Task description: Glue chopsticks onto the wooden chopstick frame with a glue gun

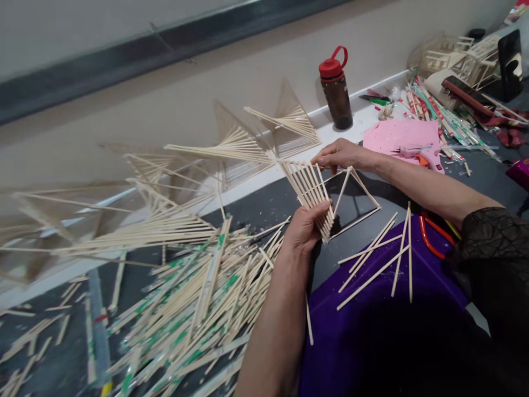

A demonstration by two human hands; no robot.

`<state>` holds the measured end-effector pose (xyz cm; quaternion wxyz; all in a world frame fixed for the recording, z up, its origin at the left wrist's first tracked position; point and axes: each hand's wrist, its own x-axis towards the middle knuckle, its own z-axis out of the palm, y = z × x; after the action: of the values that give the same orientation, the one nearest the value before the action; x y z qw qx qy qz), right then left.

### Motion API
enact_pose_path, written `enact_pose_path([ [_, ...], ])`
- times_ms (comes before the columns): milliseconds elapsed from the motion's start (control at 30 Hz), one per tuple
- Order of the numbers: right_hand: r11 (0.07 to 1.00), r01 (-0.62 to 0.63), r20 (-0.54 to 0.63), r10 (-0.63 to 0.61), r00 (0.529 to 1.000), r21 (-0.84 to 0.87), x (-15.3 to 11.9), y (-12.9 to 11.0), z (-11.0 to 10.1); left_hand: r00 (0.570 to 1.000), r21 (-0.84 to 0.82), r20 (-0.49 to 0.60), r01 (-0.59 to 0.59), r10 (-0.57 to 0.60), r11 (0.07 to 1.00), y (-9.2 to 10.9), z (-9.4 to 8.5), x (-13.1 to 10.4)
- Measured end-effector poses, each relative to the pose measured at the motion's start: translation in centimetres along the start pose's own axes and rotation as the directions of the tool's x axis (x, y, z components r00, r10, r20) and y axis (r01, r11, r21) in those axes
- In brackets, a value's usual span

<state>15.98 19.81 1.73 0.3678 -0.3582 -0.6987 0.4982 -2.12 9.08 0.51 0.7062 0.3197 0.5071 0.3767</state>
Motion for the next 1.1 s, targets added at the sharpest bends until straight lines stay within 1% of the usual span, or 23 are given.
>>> enact_pose_path([
  [133,1.000,0.015,-0.003,-0.015,1.000,0.011,0.2,0.2,0.1,1.000,-0.012,0.007,-0.006,0.006,1.000,0.0,0.0,0.1],
  [300,0.999,-0.036,-0.149,0.040,0.988,0.025,0.3,0.3,0.6,1.000,-0.012,0.008,-0.015,0.015,1.000,-0.1,-0.2,0.2],
  [433,1.000,-0.014,-0.207,0.013,0.978,-0.007,0.3,0.3,0.8,1.000,-0.008,0.019,-0.020,0.020,1.000,-0.2,-0.3,0.2],
  [567,1.000,0.007,-0.211,-0.007,0.978,-0.002,0.4,0.4,1.0,0.999,-0.010,0.025,-0.020,0.020,1.000,-0.2,-0.3,0.2],
  [700,0.999,0.022,-0.202,-0.013,0.979,0.045,0.4,0.3,1.1,0.999,-0.007,0.026,-0.018,0.018,1.000,-0.2,-0.3,0.2],
  [967,0.998,0.010,-0.198,0.004,0.980,0.067,0.4,0.0,1.2,0.999,-0.002,0.032,-0.016,0.016,1.000,-0.3,-0.4,0.3],
  [1100,0.995,-0.032,-0.203,0.051,0.978,0.093,0.3,-0.5,1.4,0.999,-0.005,0.036,-0.018,0.018,1.000,-0.3,-0.3,0.3],
])
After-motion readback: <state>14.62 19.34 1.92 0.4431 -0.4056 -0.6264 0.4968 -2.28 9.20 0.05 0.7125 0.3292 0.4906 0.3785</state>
